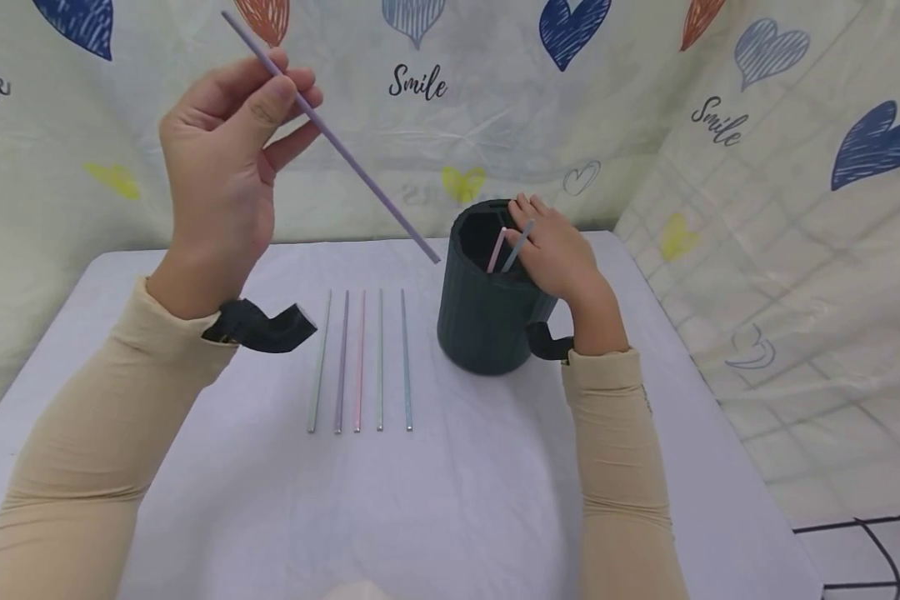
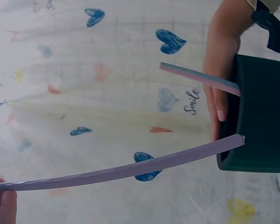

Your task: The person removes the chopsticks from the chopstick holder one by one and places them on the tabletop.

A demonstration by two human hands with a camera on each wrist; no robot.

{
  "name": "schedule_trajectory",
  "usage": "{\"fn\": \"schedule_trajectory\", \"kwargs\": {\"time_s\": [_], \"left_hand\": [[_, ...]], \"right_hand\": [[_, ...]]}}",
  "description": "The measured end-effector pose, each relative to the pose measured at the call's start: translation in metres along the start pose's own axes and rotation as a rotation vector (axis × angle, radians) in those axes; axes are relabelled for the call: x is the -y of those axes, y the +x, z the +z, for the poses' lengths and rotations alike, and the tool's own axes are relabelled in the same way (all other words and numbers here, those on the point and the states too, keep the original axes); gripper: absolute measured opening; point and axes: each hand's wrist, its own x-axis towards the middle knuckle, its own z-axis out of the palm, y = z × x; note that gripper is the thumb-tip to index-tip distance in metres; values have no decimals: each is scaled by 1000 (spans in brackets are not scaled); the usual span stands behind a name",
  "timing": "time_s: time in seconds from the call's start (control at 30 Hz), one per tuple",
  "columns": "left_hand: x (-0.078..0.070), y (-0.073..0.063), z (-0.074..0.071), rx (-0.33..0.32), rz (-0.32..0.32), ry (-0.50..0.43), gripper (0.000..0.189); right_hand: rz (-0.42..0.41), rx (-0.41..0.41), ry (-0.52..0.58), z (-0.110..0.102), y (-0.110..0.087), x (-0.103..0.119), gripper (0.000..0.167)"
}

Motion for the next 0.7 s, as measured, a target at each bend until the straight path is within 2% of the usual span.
{"fn": "schedule_trajectory", "kwargs": {"time_s": [0.17, 0.4, 0.7], "left_hand": [[7, -2, -25, -31, -76, 55, 14], [21, -8, -68, -13, -164, 181, 13], [38, -14, -113, -14, -416, 345, 11]], "right_hand": [[2, -2, -5, 0, 0, 1, 60], [0, -3, -15, 0, 1, -1, 60], [8, 4, -5, 0, 1, -1, 61]]}}
